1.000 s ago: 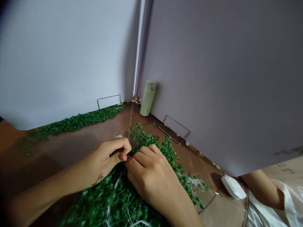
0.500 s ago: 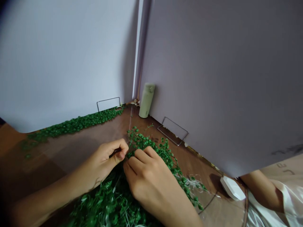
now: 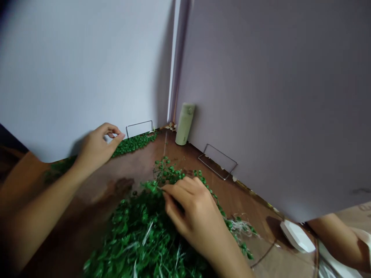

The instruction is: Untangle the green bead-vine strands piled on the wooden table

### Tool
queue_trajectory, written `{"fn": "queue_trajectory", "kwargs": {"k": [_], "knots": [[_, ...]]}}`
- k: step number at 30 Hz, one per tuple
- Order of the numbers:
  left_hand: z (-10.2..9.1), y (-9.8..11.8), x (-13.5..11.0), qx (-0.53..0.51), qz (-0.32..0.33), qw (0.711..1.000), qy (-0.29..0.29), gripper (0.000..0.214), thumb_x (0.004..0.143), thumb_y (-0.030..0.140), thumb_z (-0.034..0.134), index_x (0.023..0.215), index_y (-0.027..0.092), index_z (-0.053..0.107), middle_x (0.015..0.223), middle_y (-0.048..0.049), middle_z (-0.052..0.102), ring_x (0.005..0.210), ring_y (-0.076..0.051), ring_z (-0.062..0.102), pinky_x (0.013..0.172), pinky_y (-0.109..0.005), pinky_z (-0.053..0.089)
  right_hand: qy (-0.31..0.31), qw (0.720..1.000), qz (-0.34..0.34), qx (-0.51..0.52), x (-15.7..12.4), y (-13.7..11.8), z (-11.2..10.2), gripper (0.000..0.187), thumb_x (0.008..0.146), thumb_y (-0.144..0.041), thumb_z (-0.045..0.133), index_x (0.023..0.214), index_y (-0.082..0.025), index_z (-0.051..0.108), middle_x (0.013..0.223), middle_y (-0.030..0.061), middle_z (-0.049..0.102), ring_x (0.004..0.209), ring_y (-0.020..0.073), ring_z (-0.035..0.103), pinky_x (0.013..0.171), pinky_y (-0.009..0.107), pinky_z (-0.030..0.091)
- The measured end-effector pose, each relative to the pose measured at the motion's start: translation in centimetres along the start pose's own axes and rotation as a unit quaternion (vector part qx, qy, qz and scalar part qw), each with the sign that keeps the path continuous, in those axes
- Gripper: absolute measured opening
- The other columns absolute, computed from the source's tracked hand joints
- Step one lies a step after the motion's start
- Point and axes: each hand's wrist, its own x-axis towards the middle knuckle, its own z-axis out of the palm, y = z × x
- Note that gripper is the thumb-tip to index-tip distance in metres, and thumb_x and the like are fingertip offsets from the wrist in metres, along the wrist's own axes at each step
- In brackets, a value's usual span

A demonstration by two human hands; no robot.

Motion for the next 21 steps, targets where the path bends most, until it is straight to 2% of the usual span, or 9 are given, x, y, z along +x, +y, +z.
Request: {"fn": "queue_trajectory", "kwargs": {"k": [3,5,6,8,10,12,15,18,21], "knots": [[0.3,-0.9,0.2,0.048,-0.014,0.999,0.021,0.015,0.091,0.025,0.061,0.105,0.019,0.064,0.116,-0.0069,0.063,0.114,-0.029,0.05,0.087,-0.04,0.036,0.024,0.998,0.052,0.029,0.3,0.6,0.6,0.017,0.099,-0.02,0.054,0.1,-0.018,0.07,0.082,0.0009,0.07,0.074,0.014,0.061,0.074,0.032,0.045],[0.6,-0.1,-0.3,0.043,0.01,0.999,0.022,0.018,0.092,0.022,0.061,0.11,0.021,0.063,0.132,-0.0075,0.059,0.12,-0.028,0.05,0.093,-0.042,0.04,0.037,0.995,0.079,0.04,0.4,0.8,1.0,0.018,0.098,-0.021,0.054,0.098,-0.019,0.072,0.083,0.0014,0.073,0.074,0.015,0.064,0.072,0.032,0.046],[0.7,0.7,-0.7,0.028,0.036,0.999,0.016,0.018,0.093,0.022,0.06,0.11,0.021,0.063,0.131,-0.0074,0.06,0.117,-0.025,0.053,0.094,-0.04,0.042,0.04,0.994,0.088,0.045,0.5,0.9,1.1,0.019,0.098,-0.022,0.054,0.097,-0.02,0.073,0.084,0.0018,0.074,0.074,0.0156,0.065,0.071,0.032,0.046],[1.0,2.6,-1.9,-0.022,0.131,0.991,-0.024,0.014,0.097,0.023,0.057,0.109,0.02,0.063,0.116,-0.0051,0.066,0.106,-0.02,0.06,0.096,-0.037,0.045,0.036,0.993,0.099,0.051,0.6,1.0,1.2,0.021,0.098,-0.023,0.053,0.096,-0.02,0.073,0.085,0.0027,0.074,0.075,0.0168,0.066,0.071,0.032,0.046],[1.2,4.7,-3.5,-0.075,0.252,0.961,-0.082,0.01,0.099,0.026,0.059,0.105,0.021,0.064,0.106,-0.0036,0.069,0.105,-0.019,0.061,0.096,-0.035,0.046,0.027,0.994,0.099,0.044,0.5,1.1,1.3,0.022,0.099,-0.022,0.051,0.096,-0.019,0.073,0.084,0.0031,0.073,0.076,0.0171,0.065,0.072,0.033,0.046],[1.3,6.3,-4.9,-0.101,0.322,0.933,-0.123,0.011,0.097,0.028,0.064,0.105,0.021,0.065,0.105,-0.0034,0.07,0.105,-0.019,0.06,0.095,-0.033,0.046,0.015,0.995,0.09,0.029,0.4,1.2,1.3,0.022,0.099,-0.02,0.05,0.097,-0.019,0.072,0.084,0.0032,0.071,0.078,0.0171,0.063,0.074,0.033,0.045],[1.4,7.4,-6.1,-0.107,0.349,0.917,-0.161,0.013,0.097,0.025,0.065,0.109,0.021,0.065,0.105,-0.0038,0.071,0.103,-0.018,0.06,0.093,-0.032,0.047,-0.001,0.997,0.071,-0.004,0.2,1.3,1.3,0.02,0.1,-0.019,0.051,0.101,-0.019,0.07,0.084,0.0033,0.068,0.079,0.0174,0.06,0.075,0.033,0.043],[1.5,7.4,-6.1,-0.105,0.352,0.913,-0.18,0.007,0.098,0.022,0.062,0.104,0.021,0.066,0.1,-0.0035,0.071,0.098,-0.017,0.061,0.089,-0.03,0.048,-0.016,0.997,0.067,-0.031,0.2,1.3,1.1,0.021,0.101,-0.018,0.049,0.107,-0.02,0.069,0.085,0.0036,0.066,0.079,0.0182,0.059,0.075,0.035,0.044],[1.4,7.3,-5.9,-0.116,0.347,0.911,-0.191,0.003,0.097,0.02,0.063,0.094,0.02,0.064,0.095,-0.0029,0.07,0.094,-0.016,0.06,0.086,-0.03,0.046,-0.009,0.998,0.053,-0.034,0.1,1.1,0.9,0.024,0.102,-0.019,0.049,0.121,-0.02,0.064,0.103,0.0077,0.069,0.092,0.0208,0.061,0.083,0.039,0.049]]}}
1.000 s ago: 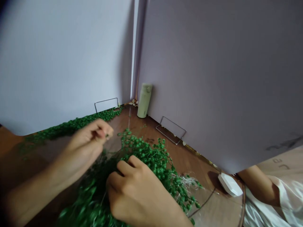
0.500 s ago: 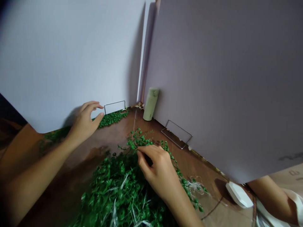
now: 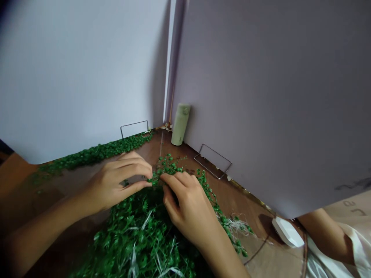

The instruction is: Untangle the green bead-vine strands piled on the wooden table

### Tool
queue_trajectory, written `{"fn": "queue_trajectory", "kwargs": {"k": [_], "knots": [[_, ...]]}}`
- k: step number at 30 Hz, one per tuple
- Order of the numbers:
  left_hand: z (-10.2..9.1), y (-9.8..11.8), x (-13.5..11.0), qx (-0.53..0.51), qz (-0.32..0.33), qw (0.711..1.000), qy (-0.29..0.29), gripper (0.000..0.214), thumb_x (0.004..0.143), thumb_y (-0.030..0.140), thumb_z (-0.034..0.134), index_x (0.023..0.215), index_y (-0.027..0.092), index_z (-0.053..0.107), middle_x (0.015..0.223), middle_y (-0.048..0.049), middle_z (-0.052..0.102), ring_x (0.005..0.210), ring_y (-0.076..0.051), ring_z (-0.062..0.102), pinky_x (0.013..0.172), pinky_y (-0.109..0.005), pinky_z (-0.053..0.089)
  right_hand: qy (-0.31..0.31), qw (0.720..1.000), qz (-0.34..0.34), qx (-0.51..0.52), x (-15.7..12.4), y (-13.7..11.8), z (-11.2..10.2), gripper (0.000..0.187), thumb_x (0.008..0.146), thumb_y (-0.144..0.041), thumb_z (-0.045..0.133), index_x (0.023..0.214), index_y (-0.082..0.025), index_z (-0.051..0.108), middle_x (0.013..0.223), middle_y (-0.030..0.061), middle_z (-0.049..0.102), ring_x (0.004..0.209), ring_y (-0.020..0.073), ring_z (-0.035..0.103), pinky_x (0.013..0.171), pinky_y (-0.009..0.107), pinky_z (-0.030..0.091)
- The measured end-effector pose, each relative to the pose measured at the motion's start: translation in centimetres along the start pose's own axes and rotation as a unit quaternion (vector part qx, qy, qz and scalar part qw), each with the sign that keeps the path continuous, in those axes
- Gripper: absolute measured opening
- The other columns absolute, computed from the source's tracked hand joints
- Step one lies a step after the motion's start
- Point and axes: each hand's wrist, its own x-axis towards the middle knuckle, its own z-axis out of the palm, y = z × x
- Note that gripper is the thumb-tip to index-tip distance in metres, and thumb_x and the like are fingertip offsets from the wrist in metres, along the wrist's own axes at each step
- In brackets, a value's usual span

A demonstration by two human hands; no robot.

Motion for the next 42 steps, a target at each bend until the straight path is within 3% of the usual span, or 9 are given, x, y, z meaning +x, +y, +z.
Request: {"fn": "queue_trajectory", "kwargs": {"k": [4,7,9,13,19,25,28,33,42], "knots": [[0.1,0.6,0.0,-0.03,0.001,0.999,-0.011,0.012,0.098,0.017,0.06,0.086,0.019,0.063,0.091,-0.0029,0.066,0.091,-0.015,0.057,0.085,-0.029,0.045,0.04,0.997,-0.057,-0.013,-0.1,-0.4,-0.2,0.051,0.1,-0.021,0.056,0.149,-0.019,0.04,0.146,0.0146,0.053,0.135,0.0263,0.049,0.111,0.049,0.045],[0.0,1.2,0.1,-0.03,-0.008,0.999,-0.014,0.019,0.099,0.015,0.056,0.083,0.02,0.066,0.085,-0.0025,0.066,0.089,-0.016,0.056,0.084,-0.029,0.044,0.041,0.994,-0.102,-0.017,-0.3,-0.6,-0.3,0.063,0.101,-0.017,0.055,0.157,-0.023,0.028,0.156,0.0133,0.046,0.145,0.0244,0.041,0.118,0.049,0.042],[-0.1,1.3,0.0,-0.023,-0.021,0.999,-0.017,0.021,0.098,0.016,0.056,0.082,0.021,0.067,0.082,-0.0014,0.068,0.087,-0.016,0.057,0.083,-0.031,0.042,0.022,0.992,-0.121,-0.001,-0.4,-0.6,-0.2,0.058,0.102,-0.017,0.053,0.156,-0.024,0.031,0.151,0.0114,0.052,0.139,0.0222,0.049,0.114,0.045,0.048],[-0.4,1.1,0.0,-0.044,-0.021,0.999,-0.013,0.018,0.097,0.023,0.061,0.081,0.022,0.068,0.075,0.003,0.071,0.073,-0.012,0.062,0.076,-0.031,0.04,0.008,0.995,-0.092,0.033,-0.4,-0.6,0.0,0.043,0.105,-0.013,0.046,0.147,-0.019,0.045,0.129,0.0102,0.067,0.113,0.0178,0.064,0.096,0.035,0.057],[0.0,0.8,-0.2,-0.083,-0.04,0.996,-0.011,0.014,0.096,0.026,0.065,0.083,0.022,0.069,0.073,0.0036,0.071,0.067,-0.011,0.061,0.071,-0.027,0.044,-0.025,0.997,-0.053,0.056,-0.2,-1.1,-0.5,0.027,0.104,-0.014,0.043,0.126,-0.018,0.058,0.106,0.0071,0.065,0.096,0.0186,0.056,0.087,0.036,0.049],[0.3,0.9,-0.2,-0.135,-0.017,0.99,-0.022,0.009,0.094,0.015,0.065,0.09,0.021,0.069,0.082,0.0022,0.072,0.075,-0.01,0.061,0.074,-0.023,0.047,-0.018,0.998,-0.056,-0.016,-0.2,-1.4,-0.4,0.011,0.101,-0.023,0.051,0.103,-0.018,0.06,0.09,0.0048,0.06,0.085,0.0198,0.049,0.077,0.036,0.038],[0.2,1.0,-0.2,-0.127,-0.024,0.992,-0.018,0.008,0.093,0.014,0.066,0.089,0.02,0.068,0.082,0.0017,0.07,0.075,-0.01,0.06,0.072,-0.022,0.047,-0.005,0.998,-0.066,-0.022,-0.1,-1.3,-0.2,0.014,0.104,-0.021,0.048,0.099,-0.017,0.06,0.088,0.0039,0.061,0.084,0.0187,0.048,0.078,0.035,0.035],[0.0,1.1,-0.5,-0.125,-0.029,0.992,0.002,0.008,0.093,0.012,0.065,0.091,0.02,0.068,0.083,0.0015,0.069,0.076,-0.01,0.06,0.072,-0.022,0.047,0.034,0.996,-0.065,0.054,0.1,-1.1,-0.2,0.014,0.104,-0.015,0.049,0.112,-0.018,0.06,0.092,0.0022,0.065,0.089,0.0165,0.051,0.087,0.035,0.035],[1.0,1.4,-0.4,-0.121,0.016,0.991,0.062,0.017,0.089,0.003,0.067,0.096,0.019,0.066,0.084,0.0013,0.068,0.079,-0.011,0.059,0.073,-0.023,0.049,0.087,0.993,-0.062,0.043,-0.1,-1.4,0.0,0.017,0.099,-0.016,0.053,0.083,-0.018,0.057,0.071,-0.0033,0.056,0.07,0.0122,0.045,0.074,0.032,0.027]]}}
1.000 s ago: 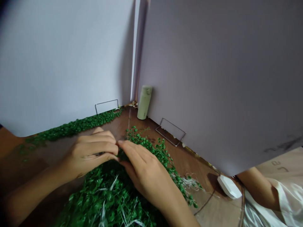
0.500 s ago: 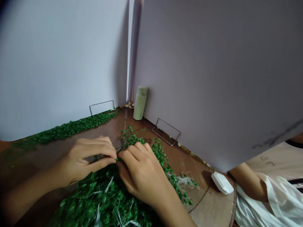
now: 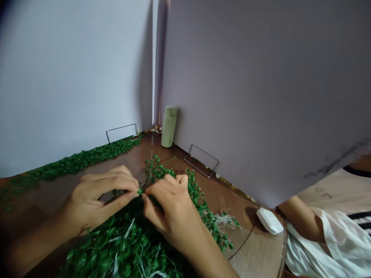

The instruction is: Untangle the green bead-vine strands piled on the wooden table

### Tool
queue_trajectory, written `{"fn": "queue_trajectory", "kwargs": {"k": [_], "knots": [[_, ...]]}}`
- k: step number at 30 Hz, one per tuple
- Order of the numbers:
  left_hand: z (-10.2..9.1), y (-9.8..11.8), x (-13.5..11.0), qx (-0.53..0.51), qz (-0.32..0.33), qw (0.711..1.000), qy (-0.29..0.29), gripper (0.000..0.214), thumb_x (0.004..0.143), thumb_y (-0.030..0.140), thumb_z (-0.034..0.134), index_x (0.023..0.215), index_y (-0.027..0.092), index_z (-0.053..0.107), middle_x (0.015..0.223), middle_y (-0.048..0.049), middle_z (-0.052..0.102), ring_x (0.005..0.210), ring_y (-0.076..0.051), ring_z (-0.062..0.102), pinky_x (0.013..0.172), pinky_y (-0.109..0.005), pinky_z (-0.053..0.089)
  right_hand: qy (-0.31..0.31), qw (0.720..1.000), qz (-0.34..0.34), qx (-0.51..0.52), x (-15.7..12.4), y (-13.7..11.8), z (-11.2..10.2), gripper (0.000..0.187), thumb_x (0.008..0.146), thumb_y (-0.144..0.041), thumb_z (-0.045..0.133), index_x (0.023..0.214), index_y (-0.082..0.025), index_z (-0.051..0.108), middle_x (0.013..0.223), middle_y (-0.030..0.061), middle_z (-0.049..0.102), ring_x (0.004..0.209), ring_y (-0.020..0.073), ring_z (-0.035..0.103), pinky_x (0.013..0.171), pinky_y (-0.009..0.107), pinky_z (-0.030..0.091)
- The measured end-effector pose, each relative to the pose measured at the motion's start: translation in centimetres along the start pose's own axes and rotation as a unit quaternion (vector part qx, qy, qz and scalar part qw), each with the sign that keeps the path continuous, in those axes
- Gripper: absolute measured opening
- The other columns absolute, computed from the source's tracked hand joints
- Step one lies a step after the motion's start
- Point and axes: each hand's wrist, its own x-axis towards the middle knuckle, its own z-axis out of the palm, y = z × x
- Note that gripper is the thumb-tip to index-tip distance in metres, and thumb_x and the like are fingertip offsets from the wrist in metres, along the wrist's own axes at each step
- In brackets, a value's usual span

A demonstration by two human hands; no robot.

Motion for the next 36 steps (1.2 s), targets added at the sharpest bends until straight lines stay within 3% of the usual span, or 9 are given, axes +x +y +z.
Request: {"fn": "queue_trajectory", "kwargs": {"k": [8,15,18,22,25,27,30,33,36], "knots": [[0.8,1.0,0.0,0.122,0.054,0.991,0.03,0.018,0.09,0.002,0.063,0.097,0.019,0.062,0.087,0.0009,0.069,0.083,-0.013,0.06,0.081,-0.028,0.047,0.009,0.998,0.061,0.005,-0.1,0.2,0.3,0.02,0.102,-0.023,0.053,0.083,-0.02,0.059,0.073,-0.0033,0.061,0.07,0.0122,0.054,0.075,0.031,0.03],[-4.0,-5.4,0.2,0.352,-0.118,0.923,0.097,0.007,0.092,0.019,0.06,0.088,0.021,0.066,0.078,0.0004,0.066,0.074,-0.016,0.062,0.074,-0.03,0.046,-0.009,0.991,0.123,0.054,0.0,1.0,-0.1,0.016,0.1,-0.027,0.06,0.114,-0.026,0.067,0.105,0.0005,0.075,0.093,0.017,0.068,0.082,0.031,0.042],[-6.2,-7.9,-0.5,0.386,-0.215,0.892,0.094,0.002,0.09,0.021,0.063,0.091,0.022,0.065,0.075,0.0014,0.065,0.069,-0.016,0.06,0.069,-0.03,0.043,-0.022,0.991,0.124,0.053,0.0,1.2,-0.3,0.02,0.101,-0.026,0.056,0.117,-0.027,0.069,0.102,0.0008,0.073,0.091,0.017,0.067,0.084,0.032,0.044],[-7.4,-9.0,-1.1,0.405,-0.245,0.874,0.114,0.016,0.092,0.018,0.058,0.107,0.022,0.06,0.093,-0.0038,0.068,0.077,-0.021,0.06,0.072,-0.036,0.046,-0.055,0.989,0.118,0.063,-0.2,0.9,-0.4,0.029,0.103,-0.025,0.05,0.127,-0.028,0.066,0.093,0.0014,0.065,0.084,0.0159,0.063,0.081,0.033,0.044],[-6.4,-7.5,-0.5,0.403,-0.214,0.881,0.125,0.017,0.094,0.017,0.055,0.108,0.024,0.059,0.104,-0.0059,0.066,0.085,-0.021,0.059,0.081,-0.039,0.049,-0.077,0.99,0.108,0.051,-0.3,0.7,-0.2,0.033,0.104,-0.02,0.046,0.132,-0.026,0.063,0.095,0.0032,0.061,0.084,0.0164,0.06,0.078,0.033,0.043],[-4.9,-5.4,0.1,0.342,-0.163,0.919,0.111,0.009,0.096,0.02,0.057,0.103,0.024,0.06,0.101,-0.0028,0.066,0.084,-0.018,0.06,0.081,-0.033,0.049,-0.089,0.991,0.098,0.019,-0.3,0.7,0.1,0.033,0.104,-0.017,0.045,0.132,-0.024,0.061,0.097,0.0044,0.06,0.085,0.0174,0.059,0.079,0.034,0.041],[-2.1,-1.9,0.4,0.184,-0.064,0.981,0.003,0.004,0.098,0.026,0.061,0.098,0.022,0.062,0.092,0.0014,0.066,0.085,-0.014,0.061,0.079,-0.026,0.048,-0.106,0.991,0.075,-0.042,-0.3,0.8,0.6,0.033,0.105,-0.015,0.043,0.133,-0.022,0.06,0.099,0.0055,0.06,0.087,0.0194,0.055,0.08,0.037,0.036],[0.2,0.0,0.0,0.133,-0.018,0.988,-0.073,0.011,0.1,0.026,0.061,0.09,0.02,0.06,0.086,0.0014,0.063,0.083,-0.013,0.057,0.078,-0.026,0.044,-0.107,0.99,0.062,-0.07,-0.2,1.0,0.9,0.03,0.106,-0.015,0.044,0.13,-0.021,0.06,0.097,0.0045,0.059,0.087,0.0195,0.053,0.079,0.037,0.033],[1.1,-0.1,-0.4,0.139,-0.022,0.987,-0.08,0.015,0.1,0.022,0.059,0.086,0.019,0.057,0.082,0.0017,0.061,0.079,-0.014,0.054,0.077,-0.028,0.041,-0.099,0.99,0.05,-0.087,-0.2,1.1,1.0,0.025,0.105,-0.017,0.046,0.125,-0.02,0.062,0.094,0.0034,0.06,0.086,0.0191,0.053,0.079,0.036,0.031]]}}
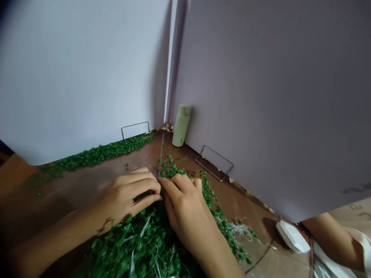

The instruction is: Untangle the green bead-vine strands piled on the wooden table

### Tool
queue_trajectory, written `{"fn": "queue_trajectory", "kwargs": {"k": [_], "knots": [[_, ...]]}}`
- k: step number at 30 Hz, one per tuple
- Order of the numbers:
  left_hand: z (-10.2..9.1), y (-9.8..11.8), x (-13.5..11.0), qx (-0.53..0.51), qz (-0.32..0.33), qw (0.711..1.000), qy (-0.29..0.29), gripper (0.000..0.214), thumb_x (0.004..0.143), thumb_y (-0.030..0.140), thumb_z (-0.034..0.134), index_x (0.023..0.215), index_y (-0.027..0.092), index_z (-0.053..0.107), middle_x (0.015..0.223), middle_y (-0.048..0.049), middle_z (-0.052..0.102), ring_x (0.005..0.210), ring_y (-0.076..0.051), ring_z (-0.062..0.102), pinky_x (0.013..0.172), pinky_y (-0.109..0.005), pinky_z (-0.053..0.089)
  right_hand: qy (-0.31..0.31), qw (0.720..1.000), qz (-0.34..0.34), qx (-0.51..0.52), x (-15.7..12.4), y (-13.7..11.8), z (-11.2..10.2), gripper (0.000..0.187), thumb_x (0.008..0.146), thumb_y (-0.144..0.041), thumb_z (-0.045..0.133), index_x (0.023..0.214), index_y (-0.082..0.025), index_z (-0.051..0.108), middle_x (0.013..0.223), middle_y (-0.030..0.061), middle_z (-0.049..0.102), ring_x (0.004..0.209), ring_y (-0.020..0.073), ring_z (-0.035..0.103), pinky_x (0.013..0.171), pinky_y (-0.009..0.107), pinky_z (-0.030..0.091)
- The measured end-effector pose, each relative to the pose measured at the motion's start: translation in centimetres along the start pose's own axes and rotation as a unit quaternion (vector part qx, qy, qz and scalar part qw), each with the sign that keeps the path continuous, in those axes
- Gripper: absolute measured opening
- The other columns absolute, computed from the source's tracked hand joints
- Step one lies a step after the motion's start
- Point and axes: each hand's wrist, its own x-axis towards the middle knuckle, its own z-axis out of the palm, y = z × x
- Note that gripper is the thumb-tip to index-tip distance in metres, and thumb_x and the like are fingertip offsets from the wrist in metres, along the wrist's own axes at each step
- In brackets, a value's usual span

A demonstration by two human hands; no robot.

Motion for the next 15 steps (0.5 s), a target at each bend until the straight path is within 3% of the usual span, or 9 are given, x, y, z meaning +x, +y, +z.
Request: {"fn": "queue_trajectory", "kwargs": {"k": [4,9,12,15], "knots": [[-0.02,-0.28,0.05,0.008,-0.031,0.999,0.03,0.01,0.097,0.021,0.063,0.091,0.019,0.056,0.082,0.004,0.061,0.076,-0.013,0.055,0.076,-0.028,0.039,0.012,0.999,-0.013,-0.027,-0.07,-0.07,-0.01,0.022,0.105,-0.017,0.048,0.119,-0.021,0.064,0.09,0.0031,0.06,0.084,0.0201,0.052,0.078,0.037,0.031],[-0.08,0.13,0.21,0.004,-0.015,1.0,-0.009,0.008,0.097,0.021,0.063,0.089,0.019,0.06,0.081,0.0036,0.064,0.077,-0.014,0.057,0.077,-0.029,0.038,-0.016,0.999,-0.011,-0.034,-0.01,-0.34,-0.05,0.019,0.102,-0.012,0.049,0.092,-0.017,0.064,0.085,0.0049,0.059,0.08,0.0208,0.052,0.077,0.039,0.034],[-0.08,0.1,0.18,-0.003,-0.022,1.0,-0.01,0.012,0.098,0.02,0.061,0.086,0.019,0.059,0.079,0.0034,0.063,0.076,-0.014,0.056,0.077,-0.029,0.038,-0.017,1.0,-0.004,0.004,0.12,-0.32,-0.35,0.019,0.103,-0.013,0.048,0.104,-0.02,0.066,0.093,0.0051,0.064,0.085,0.0204,0.057,0.083,0.041,0.037],[-0.29,-0.03,0.15,-0.044,-0.051,0.998,0.013,0.01,0.098,0.02,0.062,0.088,0.02,0.059,0.08,0.0039,0.063,0.077,-0.013,0.057,0.077,-0.027,0.04,-0.012,0.998,-0.02,0.054,0.21,-0.25,-0.77,0.025,0.105,-0.016,0.047,0.123,-0.025,0.062,0.115,0.0061,0.067,0.106,0.0214,0.061,0.1,0.044,0.037]]}}
